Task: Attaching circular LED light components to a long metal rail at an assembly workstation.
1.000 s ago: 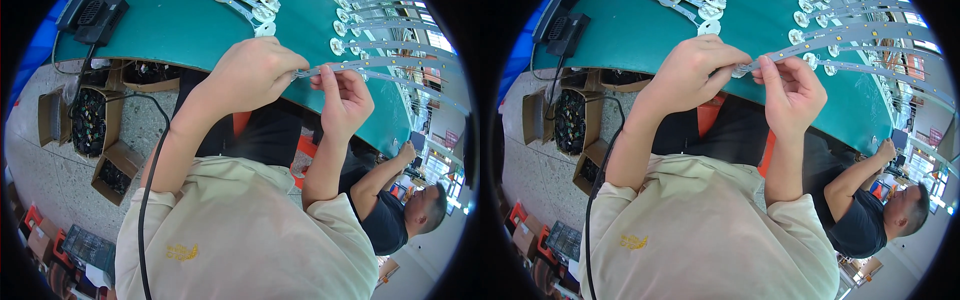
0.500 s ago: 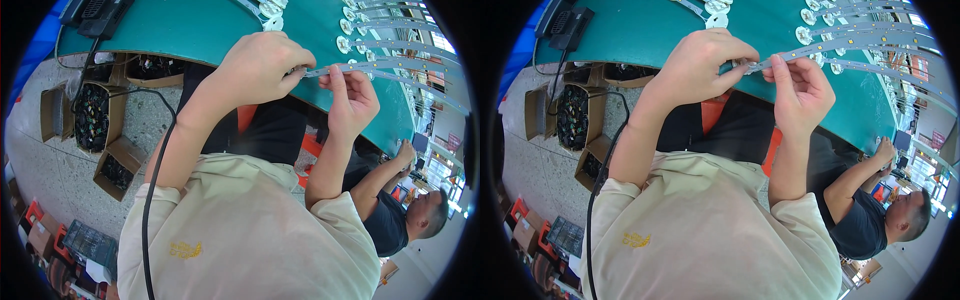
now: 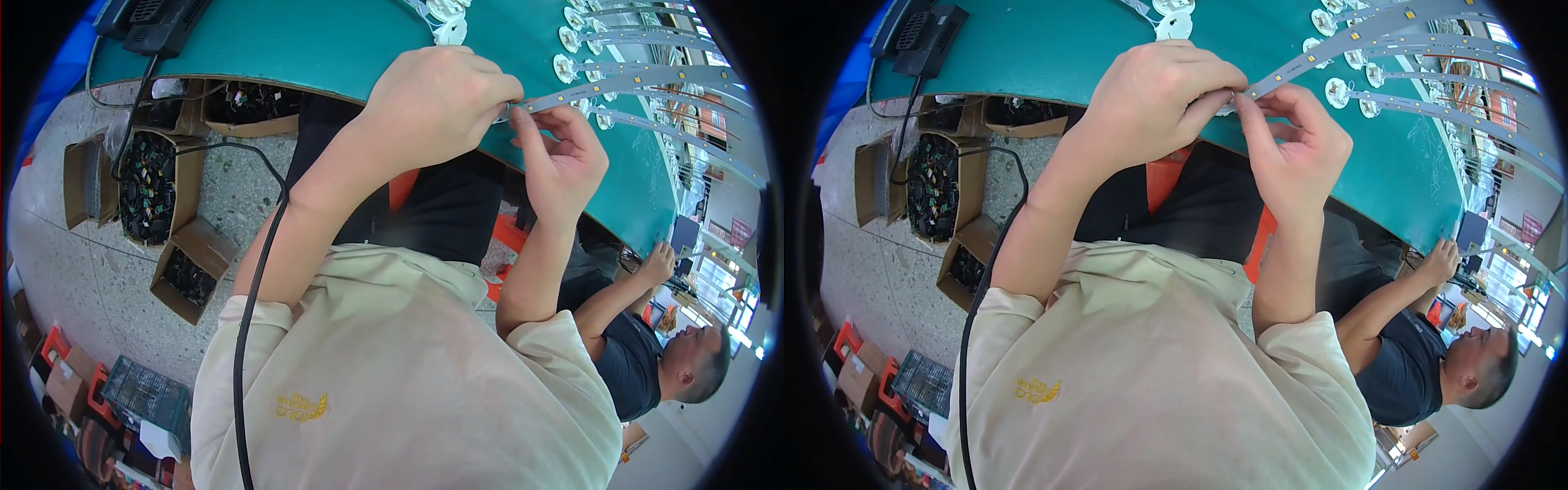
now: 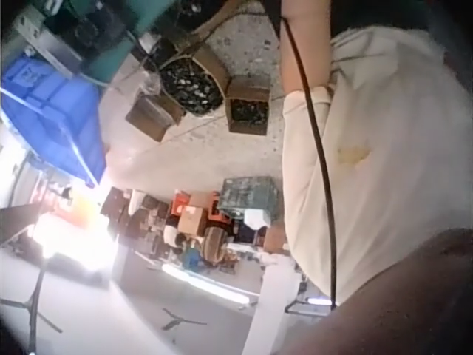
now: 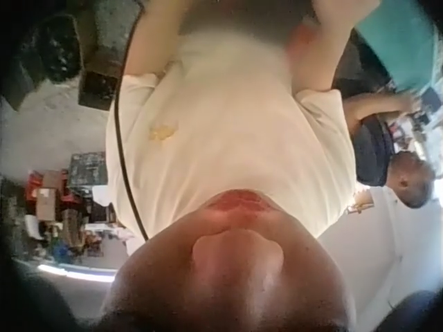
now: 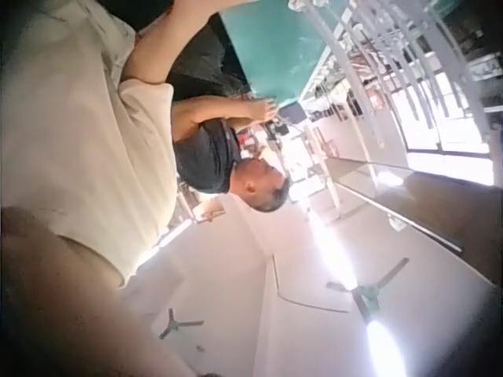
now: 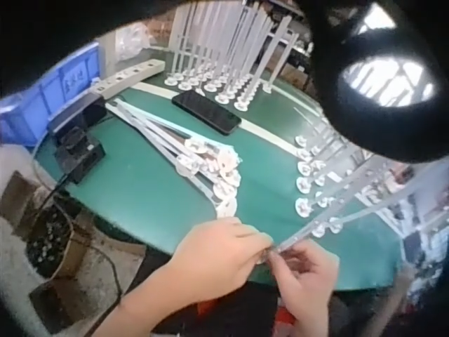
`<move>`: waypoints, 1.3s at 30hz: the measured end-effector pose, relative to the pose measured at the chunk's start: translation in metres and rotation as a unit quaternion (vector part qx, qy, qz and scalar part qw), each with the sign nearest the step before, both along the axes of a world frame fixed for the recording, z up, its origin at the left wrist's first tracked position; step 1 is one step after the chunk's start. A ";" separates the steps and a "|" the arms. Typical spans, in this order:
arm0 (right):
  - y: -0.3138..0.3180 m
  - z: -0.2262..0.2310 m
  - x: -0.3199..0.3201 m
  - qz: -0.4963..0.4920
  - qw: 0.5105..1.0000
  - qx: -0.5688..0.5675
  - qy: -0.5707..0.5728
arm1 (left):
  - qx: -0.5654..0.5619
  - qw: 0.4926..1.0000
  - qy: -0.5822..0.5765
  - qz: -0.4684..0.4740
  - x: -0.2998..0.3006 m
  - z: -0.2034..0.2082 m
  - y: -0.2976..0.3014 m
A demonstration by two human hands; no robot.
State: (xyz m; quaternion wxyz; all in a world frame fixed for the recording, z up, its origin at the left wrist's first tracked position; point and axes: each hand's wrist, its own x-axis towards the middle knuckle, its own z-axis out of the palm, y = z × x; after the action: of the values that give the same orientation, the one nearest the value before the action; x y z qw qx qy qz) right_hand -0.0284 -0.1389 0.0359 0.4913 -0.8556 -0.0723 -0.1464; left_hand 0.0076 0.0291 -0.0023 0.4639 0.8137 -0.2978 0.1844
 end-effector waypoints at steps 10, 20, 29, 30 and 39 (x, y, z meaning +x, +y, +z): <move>0.008 -0.009 0.004 -0.031 0.999 0.003 -0.030 | 0.067 0.998 -0.001 0.018 -0.001 -0.005 0.001; 0.018 -0.015 -0.003 -0.070 0.995 0.050 -0.048 | 0.051 0.998 -0.024 0.015 -0.005 -0.003 0.004; 0.016 -0.021 -0.007 -0.070 0.994 0.035 -0.075 | 0.038 0.998 -0.052 0.017 -0.008 -0.001 0.009; 0.015 -0.020 -0.007 -0.069 0.994 0.034 -0.074 | 0.030 0.997 -0.069 0.030 -0.009 -0.001 0.010; 0.006 -0.022 -0.011 -0.050 0.996 -0.001 -0.072 | -0.006 0.999 0.014 -0.039 -0.004 0.009 0.013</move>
State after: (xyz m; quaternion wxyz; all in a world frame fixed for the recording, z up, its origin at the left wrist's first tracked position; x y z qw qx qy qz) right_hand -0.0398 -0.1332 0.0140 0.4760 -0.8459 -0.0645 -0.2317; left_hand 0.0038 0.0420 0.0070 0.4794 0.8012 -0.3222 0.1562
